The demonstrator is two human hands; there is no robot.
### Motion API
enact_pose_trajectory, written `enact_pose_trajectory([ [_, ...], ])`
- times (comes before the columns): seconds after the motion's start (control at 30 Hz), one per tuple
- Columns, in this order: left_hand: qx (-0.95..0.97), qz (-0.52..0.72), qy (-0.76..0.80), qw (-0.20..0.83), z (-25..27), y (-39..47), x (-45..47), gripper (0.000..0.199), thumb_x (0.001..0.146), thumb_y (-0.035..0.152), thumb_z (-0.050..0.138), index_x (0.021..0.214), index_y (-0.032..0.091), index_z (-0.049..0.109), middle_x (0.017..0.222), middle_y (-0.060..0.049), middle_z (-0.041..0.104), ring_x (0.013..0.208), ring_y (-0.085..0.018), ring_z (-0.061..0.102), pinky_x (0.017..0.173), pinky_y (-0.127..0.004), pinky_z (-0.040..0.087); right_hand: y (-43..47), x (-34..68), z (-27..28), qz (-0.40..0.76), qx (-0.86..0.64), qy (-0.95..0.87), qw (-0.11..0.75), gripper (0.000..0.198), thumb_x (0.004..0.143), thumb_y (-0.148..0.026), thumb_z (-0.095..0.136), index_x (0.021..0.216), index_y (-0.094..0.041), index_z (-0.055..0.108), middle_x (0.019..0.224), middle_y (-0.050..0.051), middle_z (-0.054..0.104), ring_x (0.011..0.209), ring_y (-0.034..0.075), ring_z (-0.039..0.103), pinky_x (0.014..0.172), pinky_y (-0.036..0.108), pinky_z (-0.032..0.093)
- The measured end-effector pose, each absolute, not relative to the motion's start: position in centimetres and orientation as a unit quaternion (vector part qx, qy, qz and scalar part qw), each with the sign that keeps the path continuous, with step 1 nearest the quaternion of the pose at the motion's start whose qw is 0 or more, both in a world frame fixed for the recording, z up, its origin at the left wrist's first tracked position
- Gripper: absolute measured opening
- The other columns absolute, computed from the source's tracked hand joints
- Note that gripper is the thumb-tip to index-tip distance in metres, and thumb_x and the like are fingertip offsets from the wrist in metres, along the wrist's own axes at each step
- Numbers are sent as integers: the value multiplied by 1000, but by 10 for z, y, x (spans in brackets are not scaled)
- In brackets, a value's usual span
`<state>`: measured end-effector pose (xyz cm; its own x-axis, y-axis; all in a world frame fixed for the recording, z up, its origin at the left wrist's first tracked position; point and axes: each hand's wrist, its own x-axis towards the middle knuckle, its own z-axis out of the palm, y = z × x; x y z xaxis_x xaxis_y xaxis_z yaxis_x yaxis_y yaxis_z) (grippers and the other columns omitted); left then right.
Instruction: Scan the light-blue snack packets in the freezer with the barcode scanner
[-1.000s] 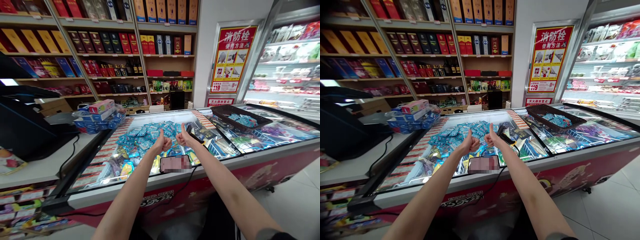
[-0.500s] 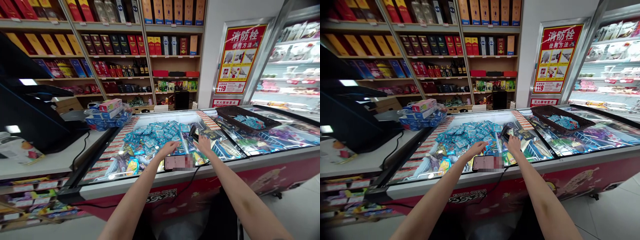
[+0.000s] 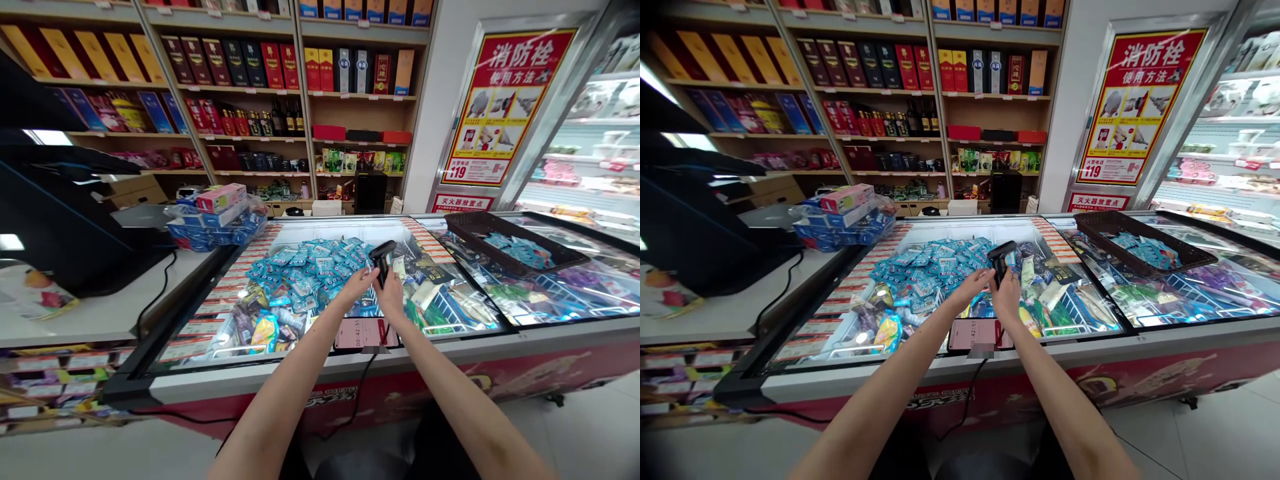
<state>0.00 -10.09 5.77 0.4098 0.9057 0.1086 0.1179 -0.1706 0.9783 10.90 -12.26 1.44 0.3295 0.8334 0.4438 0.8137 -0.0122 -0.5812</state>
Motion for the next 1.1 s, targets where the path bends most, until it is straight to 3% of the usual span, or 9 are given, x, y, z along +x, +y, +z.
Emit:
enact_pose_trajectory([
  [0.2, 624, 423, 408, 514, 70, -80, -10, 45, 72, 50, 61, 100, 14, 57, 92, -8, 63, 84, -17, 57, 77, -32, 46, -130, 71, 24, 10, -633, -669, 390, 70, 88, -45, 37, 142, -3, 22, 128, 23, 45, 120, 32, 42, 99, 45, 36],
  [0.37, 710, 319, 407, 478, 88, -53, -50, 45, 68, 44, 64, 101, 14, 56, 86, -5, 63, 74, -17, 59, 67, -29, 45, -119, 102, 22, 1, -563, -738, 372, 49, 92, -42, 35, 132, -17, 44, 121, 12, 54, 115, 25, 46, 99, 39, 37],
  [0.43, 756, 276, 416, 423, 94, -42, -63, 45, 69, 43, 62, 104, 15, 56, 77, -3, 62, 68, -17, 58, 61, -28, 43, -107, 121, 10, -5, -589, -725, 357, 41, 92, -36, 35, 125, -17, 51, 115, 11, 57, 110, 24, 48, 97, 39, 38],
  [0.53, 819, 241, 457, 251, 96, -32, -72, 39, 68, 39, 59, 99, 16, 59, 71, -2, 60, 62, -16, 53, 57, -26, 38, -85, 145, -11, -12, -623, -710, 327, 40, 90, -32, 40, 125, -16, 51, 114, 11, 58, 109, 25, 49, 95, 40, 39],
  [0.67, 840, 223, 480, 122, 85, -30, -68, 35, 72, 39, 52, 100, 19, 59, 80, -4, 63, 68, -18, 56, 58, -26, 37, -55, 161, -28, -34, -650, -686, 325, 45, 89, -30, 41, 131, -14, 46, 124, 14, 53, 116, 27, 46, 97, 41, 38],
  [0.9, 846, 202, 492, 35, 65, -19, -64, 26, 75, 39, 51, 92, 20, 59, 93, -5, 65, 83, -21, 60, 65, -27, 41, -3, 176, -26, -11, -686, -651, 325, 57, 92, -39, 33, 141, -8, 31, 138, 17, 43, 130, 27, 36, 106, 41, 28],
  [1.1, 845, 205, 494, 2, 60, -6, -66, 31, 79, 42, 49, 102, 23, 58, 96, -4, 67, 89, -21, 61, 68, -26, 41, 14, 172, -23, 27, -732, -595, 331, 74, 89, -59, 30, 142, -7, 30, 131, 17, 52, 126, 35, 37, 100, 46, 31],
])
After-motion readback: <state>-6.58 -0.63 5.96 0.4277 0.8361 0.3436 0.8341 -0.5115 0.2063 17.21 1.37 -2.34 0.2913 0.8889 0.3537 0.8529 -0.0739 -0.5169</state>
